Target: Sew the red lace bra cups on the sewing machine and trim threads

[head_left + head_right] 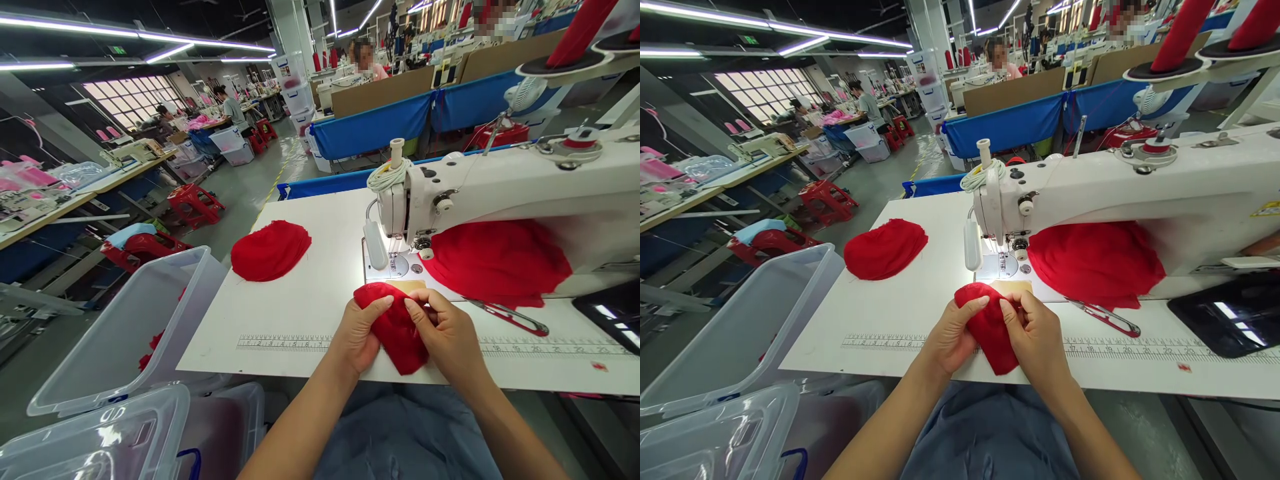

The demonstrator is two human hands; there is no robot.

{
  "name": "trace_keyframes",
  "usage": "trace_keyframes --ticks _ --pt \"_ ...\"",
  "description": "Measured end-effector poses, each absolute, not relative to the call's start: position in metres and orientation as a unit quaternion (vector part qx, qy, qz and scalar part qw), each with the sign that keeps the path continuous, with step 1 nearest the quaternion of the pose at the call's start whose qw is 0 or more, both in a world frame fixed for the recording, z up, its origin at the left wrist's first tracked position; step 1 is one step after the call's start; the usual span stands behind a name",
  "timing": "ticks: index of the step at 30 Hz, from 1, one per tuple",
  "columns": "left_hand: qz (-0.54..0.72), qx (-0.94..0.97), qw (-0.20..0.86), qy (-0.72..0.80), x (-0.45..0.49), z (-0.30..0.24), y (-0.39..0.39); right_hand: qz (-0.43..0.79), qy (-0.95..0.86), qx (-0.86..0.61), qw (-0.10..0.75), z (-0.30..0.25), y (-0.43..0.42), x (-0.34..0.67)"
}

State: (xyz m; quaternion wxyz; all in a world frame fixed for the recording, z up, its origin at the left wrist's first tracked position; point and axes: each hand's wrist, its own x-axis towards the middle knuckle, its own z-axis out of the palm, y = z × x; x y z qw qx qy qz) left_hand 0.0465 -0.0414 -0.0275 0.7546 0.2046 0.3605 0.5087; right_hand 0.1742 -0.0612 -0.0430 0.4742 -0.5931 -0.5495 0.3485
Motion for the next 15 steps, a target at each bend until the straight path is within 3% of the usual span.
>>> trace_keyframes --ticks 15 --pt "0.514 0.18 0.774 0.322 0.0406 -0.0308 -0.0408 0.339 -0.556 -0.591 0.476 -0.0439 -0.0585 0.1688"
